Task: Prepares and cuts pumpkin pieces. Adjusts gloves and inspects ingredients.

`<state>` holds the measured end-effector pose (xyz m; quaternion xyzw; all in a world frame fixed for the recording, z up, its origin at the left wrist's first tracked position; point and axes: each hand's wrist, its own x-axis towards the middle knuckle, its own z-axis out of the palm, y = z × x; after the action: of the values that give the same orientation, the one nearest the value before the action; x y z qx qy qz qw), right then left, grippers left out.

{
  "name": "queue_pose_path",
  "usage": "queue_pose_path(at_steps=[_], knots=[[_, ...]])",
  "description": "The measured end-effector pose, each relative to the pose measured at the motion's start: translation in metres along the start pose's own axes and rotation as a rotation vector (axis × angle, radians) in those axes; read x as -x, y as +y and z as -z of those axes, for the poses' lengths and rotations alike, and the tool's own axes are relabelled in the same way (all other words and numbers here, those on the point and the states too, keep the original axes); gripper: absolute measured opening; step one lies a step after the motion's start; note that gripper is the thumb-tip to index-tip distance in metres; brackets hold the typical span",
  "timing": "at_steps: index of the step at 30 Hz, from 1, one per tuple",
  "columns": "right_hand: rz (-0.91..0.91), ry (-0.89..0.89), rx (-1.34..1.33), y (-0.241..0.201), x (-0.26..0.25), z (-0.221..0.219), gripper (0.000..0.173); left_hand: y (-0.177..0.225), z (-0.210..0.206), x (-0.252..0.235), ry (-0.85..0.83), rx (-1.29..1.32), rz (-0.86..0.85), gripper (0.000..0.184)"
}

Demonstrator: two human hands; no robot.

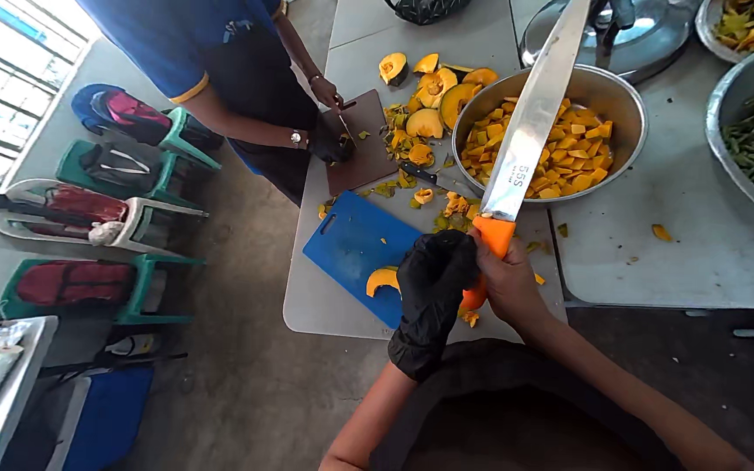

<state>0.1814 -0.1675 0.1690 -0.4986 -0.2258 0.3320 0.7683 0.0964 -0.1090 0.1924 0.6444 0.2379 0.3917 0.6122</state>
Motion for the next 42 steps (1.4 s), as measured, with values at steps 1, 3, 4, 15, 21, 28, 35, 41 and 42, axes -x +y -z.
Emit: queue_pose_path(at_steps=[1, 3, 4, 15, 21, 28, 35, 41, 42], knots=[[-0.009, -0.025, -0.032, 0.0, -0.001, 0.002, 0.023, -0.002, -0.001, -0.001, -0.015, 0.055, 0.013, 0.009], [-0.034, -0.08, -0.11, 0.0, -0.003, 0.006, 0.026, -0.008, -0.002, -0.004, -0.023, 0.142, 0.059, 0.011], [-0.046, -0.096, -0.143, 0.001, -0.004, 0.008, 0.026, -0.011, -0.002, -0.006, -0.023, 0.171, 0.081, 0.013], [-0.461, 0.107, 0.082, 0.018, -0.012, 0.062, 0.016, -0.141, 0.022, -0.03, -0.31, -0.098, 0.772, 0.073], [-0.34, 0.063, 0.178, 0.047, 0.002, 0.062, 0.017, -0.112, -0.002, -0.037, -0.069, 0.417, 0.726, 0.051], [-0.347, 0.089, 0.147, 0.053, -0.001, 0.056, 0.019, -0.102, 0.005, -0.024, -0.008, 0.381, 0.683, 0.052], [-0.413, 0.13, 0.172, 0.062, -0.001, 0.051, 0.021, -0.113, 0.004, 0.007, -0.149, 0.162, 0.342, 0.018], [-0.438, 0.11, 0.086, 0.064, 0.003, 0.05, 0.024, -0.109, 0.002, 0.01, -0.115, 0.218, 0.349, 0.011], [-0.438, 0.102, 0.057, 0.064, 0.003, 0.05, 0.025, -0.111, 0.001, 0.011, -0.095, 0.242, 0.341, 0.012]])
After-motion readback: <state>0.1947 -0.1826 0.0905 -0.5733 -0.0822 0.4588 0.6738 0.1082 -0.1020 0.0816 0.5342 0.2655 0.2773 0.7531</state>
